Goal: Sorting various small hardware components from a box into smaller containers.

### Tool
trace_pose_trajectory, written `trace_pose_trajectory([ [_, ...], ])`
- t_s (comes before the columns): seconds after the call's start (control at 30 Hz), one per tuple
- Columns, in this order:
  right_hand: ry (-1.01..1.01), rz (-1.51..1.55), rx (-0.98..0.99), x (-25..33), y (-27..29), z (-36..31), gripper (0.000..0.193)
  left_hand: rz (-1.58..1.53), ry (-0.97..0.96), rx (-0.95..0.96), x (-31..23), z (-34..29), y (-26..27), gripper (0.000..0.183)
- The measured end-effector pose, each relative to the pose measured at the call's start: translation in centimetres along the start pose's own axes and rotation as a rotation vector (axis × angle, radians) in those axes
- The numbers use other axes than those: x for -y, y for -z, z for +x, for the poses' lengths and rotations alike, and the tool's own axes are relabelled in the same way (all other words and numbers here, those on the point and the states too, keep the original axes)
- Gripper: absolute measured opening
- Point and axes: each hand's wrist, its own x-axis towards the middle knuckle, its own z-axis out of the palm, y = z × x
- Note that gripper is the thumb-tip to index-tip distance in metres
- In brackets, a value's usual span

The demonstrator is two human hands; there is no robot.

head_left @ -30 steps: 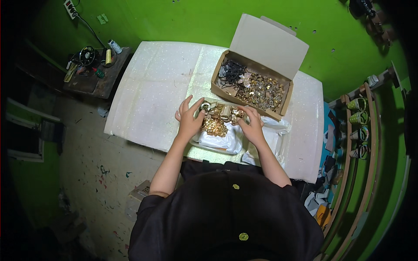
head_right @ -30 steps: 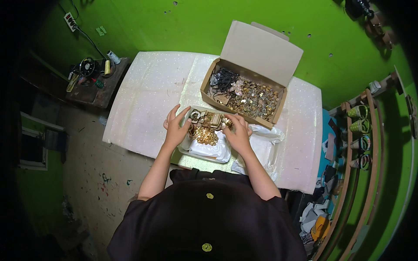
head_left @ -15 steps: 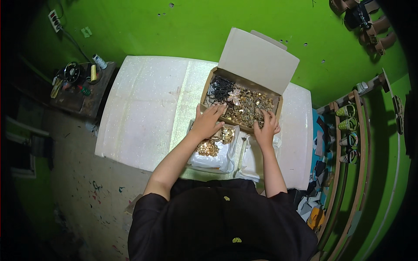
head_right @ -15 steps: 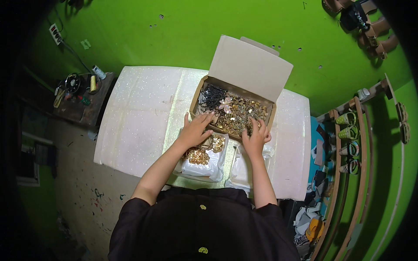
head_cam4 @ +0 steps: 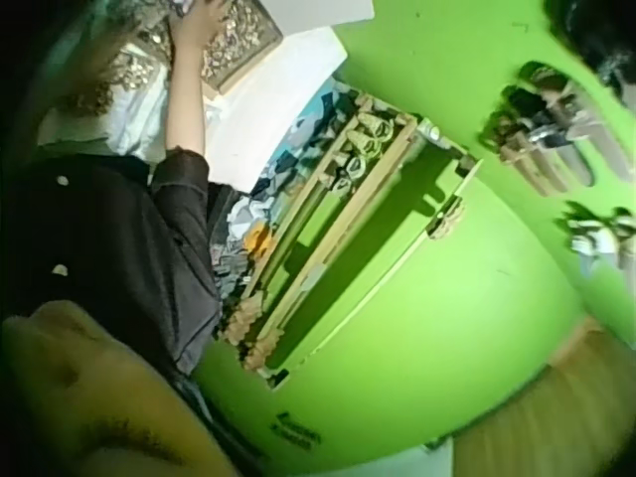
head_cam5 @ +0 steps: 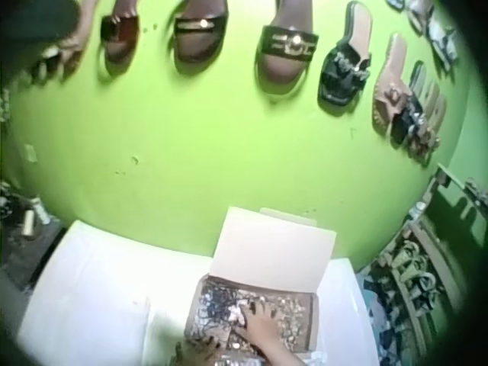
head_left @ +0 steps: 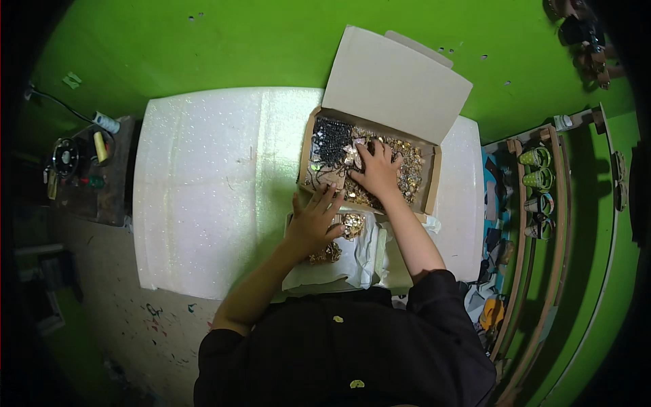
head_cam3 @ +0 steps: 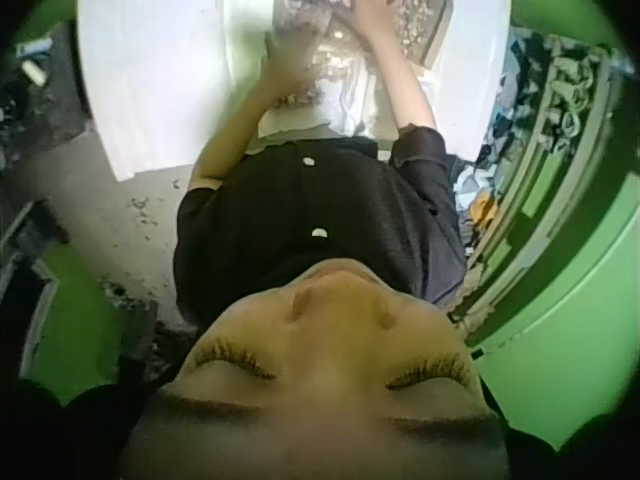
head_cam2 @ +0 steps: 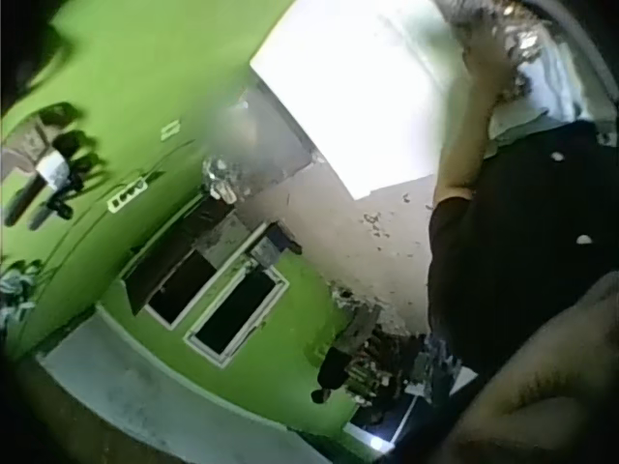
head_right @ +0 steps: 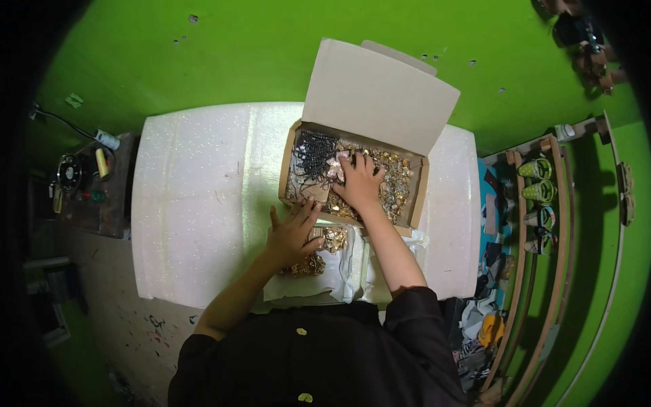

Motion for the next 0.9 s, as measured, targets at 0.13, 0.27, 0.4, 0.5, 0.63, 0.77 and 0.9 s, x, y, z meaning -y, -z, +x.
trace_pose_trajectory([
  [0.13,-0.009,-0.046,-0.120,-0.8,-1.6,0.4,0.034,0.010,-0.048,0.011,0.3,-0.3,0.4,0.070],
  [0.27,-0.050,-0.097,-0.013,-1.1,0.4,0.4,0.033,0.031,-0.046,-0.003,0.6,-0.8,0.1,0.071],
  [0.4,-0.083,-0.152,-0.149,-2.8,2.4,-0.1,0.038,0.085,-0.069,-0.035,0.8,-1.0,-0.5,0.071],
  [0.5,-0.061,-0.196,-0.071,-2.9,2.7,-1.4,0.039,0.106,-0.074,-0.014,0.6,-0.7,-0.3,0.071],
  [0.63,-0.080,-0.051,0.053,-2.6,1.6,-2.7,0.023,0.059,-0.037,0.038,0.5,-0.4,0.0,0.071],
  [0.77,-0.057,0.185,0.229,-2.3,1.3,-4.4,0.015,0.003,-0.039,0.020,0.5,-0.3,0.2,0.071],
  [0.9,-0.007,0.300,0.284,-2.7,2.7,-4.5,0.017,0.004,-0.036,0.017,0.7,-0.3,0.0,0.071],
])
